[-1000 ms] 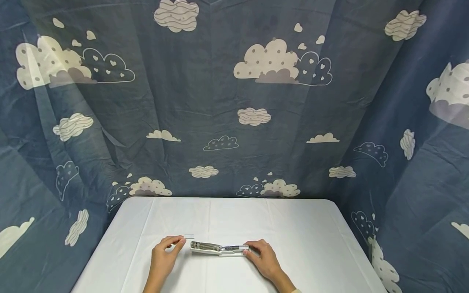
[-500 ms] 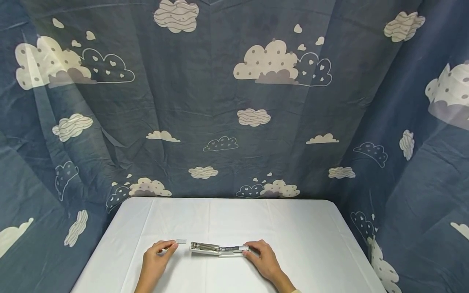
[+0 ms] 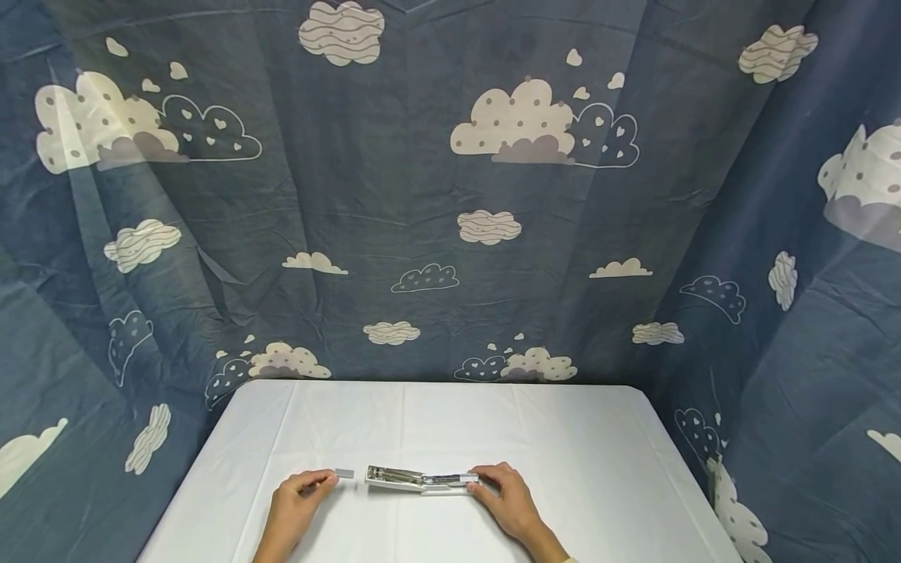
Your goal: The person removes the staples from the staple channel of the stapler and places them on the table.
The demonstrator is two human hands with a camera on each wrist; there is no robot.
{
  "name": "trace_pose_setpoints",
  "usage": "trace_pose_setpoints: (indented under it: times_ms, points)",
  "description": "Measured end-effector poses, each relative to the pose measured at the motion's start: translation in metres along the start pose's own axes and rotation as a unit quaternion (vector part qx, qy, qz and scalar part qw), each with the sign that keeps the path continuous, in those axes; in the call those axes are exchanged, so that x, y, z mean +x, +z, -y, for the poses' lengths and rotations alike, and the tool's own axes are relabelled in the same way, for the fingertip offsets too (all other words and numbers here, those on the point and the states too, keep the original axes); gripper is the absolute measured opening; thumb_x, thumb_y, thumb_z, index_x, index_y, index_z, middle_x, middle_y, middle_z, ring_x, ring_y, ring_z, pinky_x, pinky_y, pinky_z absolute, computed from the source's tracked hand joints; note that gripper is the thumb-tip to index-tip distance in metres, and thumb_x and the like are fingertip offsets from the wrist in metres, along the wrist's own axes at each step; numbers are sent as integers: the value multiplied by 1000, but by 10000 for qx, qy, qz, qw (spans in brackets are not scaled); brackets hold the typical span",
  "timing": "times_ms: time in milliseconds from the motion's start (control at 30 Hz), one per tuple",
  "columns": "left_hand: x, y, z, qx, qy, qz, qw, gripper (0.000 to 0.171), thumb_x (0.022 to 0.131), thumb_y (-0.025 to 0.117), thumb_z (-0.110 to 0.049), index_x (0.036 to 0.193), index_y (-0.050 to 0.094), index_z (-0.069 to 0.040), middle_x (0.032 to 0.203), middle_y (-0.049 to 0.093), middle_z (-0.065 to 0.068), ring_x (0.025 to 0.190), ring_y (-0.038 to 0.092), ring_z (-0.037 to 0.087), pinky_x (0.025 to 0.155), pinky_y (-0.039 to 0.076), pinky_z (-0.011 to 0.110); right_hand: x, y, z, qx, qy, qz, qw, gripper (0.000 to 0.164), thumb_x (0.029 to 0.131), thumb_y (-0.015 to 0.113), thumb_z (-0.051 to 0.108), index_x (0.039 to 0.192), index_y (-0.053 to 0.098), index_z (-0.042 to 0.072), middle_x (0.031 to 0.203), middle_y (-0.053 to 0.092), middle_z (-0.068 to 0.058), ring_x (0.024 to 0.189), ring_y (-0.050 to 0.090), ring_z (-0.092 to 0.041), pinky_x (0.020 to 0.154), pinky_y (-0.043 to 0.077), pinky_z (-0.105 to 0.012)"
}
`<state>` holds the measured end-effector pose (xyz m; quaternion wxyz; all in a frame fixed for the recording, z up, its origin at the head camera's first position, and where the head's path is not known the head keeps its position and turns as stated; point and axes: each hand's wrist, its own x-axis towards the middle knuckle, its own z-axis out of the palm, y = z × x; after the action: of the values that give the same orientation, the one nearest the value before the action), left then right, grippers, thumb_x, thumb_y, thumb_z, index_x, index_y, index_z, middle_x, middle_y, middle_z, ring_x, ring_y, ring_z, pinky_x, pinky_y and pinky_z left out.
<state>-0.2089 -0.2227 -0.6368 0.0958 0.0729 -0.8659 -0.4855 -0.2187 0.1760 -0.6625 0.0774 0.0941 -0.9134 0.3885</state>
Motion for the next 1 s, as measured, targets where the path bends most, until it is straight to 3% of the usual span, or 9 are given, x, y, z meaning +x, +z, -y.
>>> trace_pose_setpoints:
  times_ms: [167,433,700,1000]
  points:
    - [2,-1,3,191,-116,185,9996,21,85,84,-37,97,83,-20,96,77,-3,90,62,7,83,53,23,-1,1,-1,53,-79,-60,9999,32,91,73,50,113,77,27,104,73,14,93,57,-2,85,51,-29]
    - [1,-2,5,632,56,385,9972,14,85,84,-33,95,83,-22,96,78,-3,98,69,19,90,56,43,-2,2,-1,117,-49,-97,9999,31,90,74,50,112,77,27,102,72,16,92,57,-1,82,50,-28]
    - [4,-5,8,981,193,418,9941,12,84,85,-29,93,83,-20,93,79,-1,92,70,21,86,56,46,2,2,2,92,91,90,9999,34,91,73,53,114,77,29,105,71,15,95,57,-3,86,51,-29]
    - [9,-6,8,1310,400,603,9887,11,85,84,-27,92,82,-19,98,80,4,102,73,33,91,57,52,-2,0,4,14,22,-74,10000,33,90,74,51,112,77,27,104,72,14,95,58,-5,86,51,-31]
